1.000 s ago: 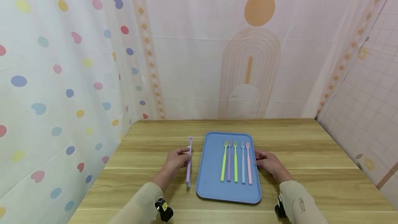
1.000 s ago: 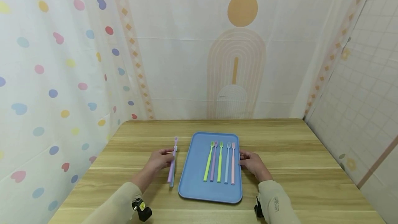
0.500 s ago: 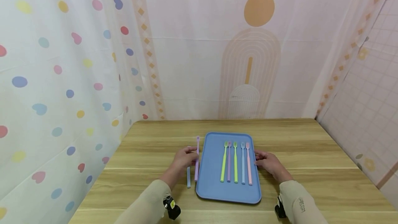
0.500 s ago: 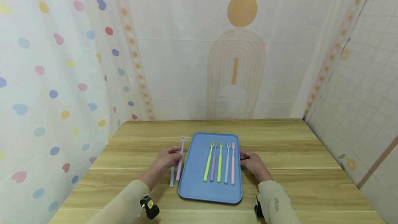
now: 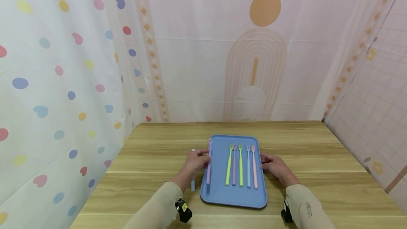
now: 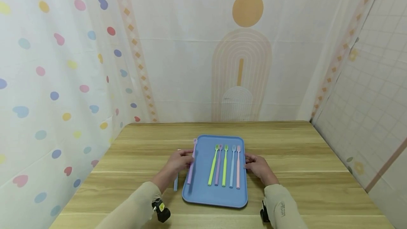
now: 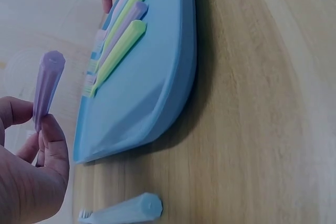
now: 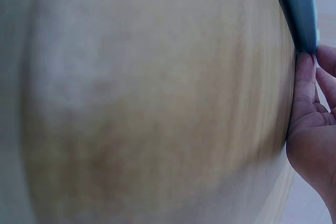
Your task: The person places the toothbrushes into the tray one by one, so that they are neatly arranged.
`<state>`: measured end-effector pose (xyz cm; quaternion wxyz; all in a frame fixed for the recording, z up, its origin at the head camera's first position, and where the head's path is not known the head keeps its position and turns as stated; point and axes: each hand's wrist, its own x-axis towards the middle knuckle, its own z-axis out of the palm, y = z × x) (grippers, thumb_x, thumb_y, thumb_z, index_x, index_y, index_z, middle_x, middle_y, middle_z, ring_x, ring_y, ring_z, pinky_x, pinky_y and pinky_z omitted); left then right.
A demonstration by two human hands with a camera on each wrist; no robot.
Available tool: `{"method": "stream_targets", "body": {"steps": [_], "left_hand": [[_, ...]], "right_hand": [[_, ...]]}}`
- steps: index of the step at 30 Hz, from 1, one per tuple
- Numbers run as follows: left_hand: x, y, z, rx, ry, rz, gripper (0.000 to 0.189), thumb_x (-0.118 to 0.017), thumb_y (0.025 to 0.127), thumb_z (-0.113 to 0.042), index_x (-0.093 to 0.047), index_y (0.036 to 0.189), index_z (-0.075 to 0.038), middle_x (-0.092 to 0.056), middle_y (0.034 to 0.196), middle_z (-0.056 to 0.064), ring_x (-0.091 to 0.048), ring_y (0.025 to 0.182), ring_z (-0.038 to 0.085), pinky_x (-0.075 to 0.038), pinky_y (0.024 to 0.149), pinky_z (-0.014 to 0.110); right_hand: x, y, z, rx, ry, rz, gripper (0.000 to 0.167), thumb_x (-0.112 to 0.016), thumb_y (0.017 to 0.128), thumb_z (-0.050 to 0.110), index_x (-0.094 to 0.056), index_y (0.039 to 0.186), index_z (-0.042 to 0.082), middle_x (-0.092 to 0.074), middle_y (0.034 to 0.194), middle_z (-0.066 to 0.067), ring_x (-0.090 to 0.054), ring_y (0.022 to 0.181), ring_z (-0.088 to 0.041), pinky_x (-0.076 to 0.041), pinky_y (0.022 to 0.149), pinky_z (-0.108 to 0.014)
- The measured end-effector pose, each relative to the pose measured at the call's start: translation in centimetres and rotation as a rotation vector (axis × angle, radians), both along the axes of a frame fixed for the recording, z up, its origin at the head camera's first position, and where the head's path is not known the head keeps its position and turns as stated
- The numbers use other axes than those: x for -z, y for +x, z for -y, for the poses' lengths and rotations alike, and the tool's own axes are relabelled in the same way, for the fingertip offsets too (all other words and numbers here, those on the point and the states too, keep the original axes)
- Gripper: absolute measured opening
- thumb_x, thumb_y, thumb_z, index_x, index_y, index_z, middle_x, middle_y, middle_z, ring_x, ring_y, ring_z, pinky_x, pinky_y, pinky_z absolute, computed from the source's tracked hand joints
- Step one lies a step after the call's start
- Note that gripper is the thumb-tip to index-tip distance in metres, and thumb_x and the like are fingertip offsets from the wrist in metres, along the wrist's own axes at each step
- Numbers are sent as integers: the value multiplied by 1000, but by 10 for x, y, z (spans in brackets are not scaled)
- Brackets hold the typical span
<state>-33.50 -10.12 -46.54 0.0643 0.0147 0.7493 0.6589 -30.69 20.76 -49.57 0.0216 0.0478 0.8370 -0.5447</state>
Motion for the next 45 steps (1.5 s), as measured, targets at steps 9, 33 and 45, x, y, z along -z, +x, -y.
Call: {"method": "stream_targets", "body": {"steps": [9, 33, 45], "left_hand": [[5, -2, -10, 26, -35, 18, 45, -63, 84, 0, -60, 129, 6, -63, 97, 14, -61, 74, 18, -56, 72, 32], [16, -8, -34, -2, -79, 3, 45, -63, 82, 1, -63, 126, 5, -61, 91, 12, -60, 68, 16, -56, 66, 29], [21, -11, -43, -12, -135, -1, 42, -64, 82, 0, -66, 124, 3, -60, 88, 11, -56, 66, 15, -51, 59, 26]], "right_hand": [[-1, 1, 0, -2, -23, 3, 53, -64, 88, -4, -50, 139, -9, -61, 113, -20, -57, 102, -28, -52, 86, -38], [1, 0, 0, -3, -42, -6, 53, -64, 87, -6, -50, 139, -9, -61, 112, -21, -58, 99, -27, -54, 82, -35], [2, 0, 0, -1, -19, -2, 53, -65, 88, -4, -50, 139, -8, -62, 113, -19, -57, 101, -27, -52, 85, -37]]}}
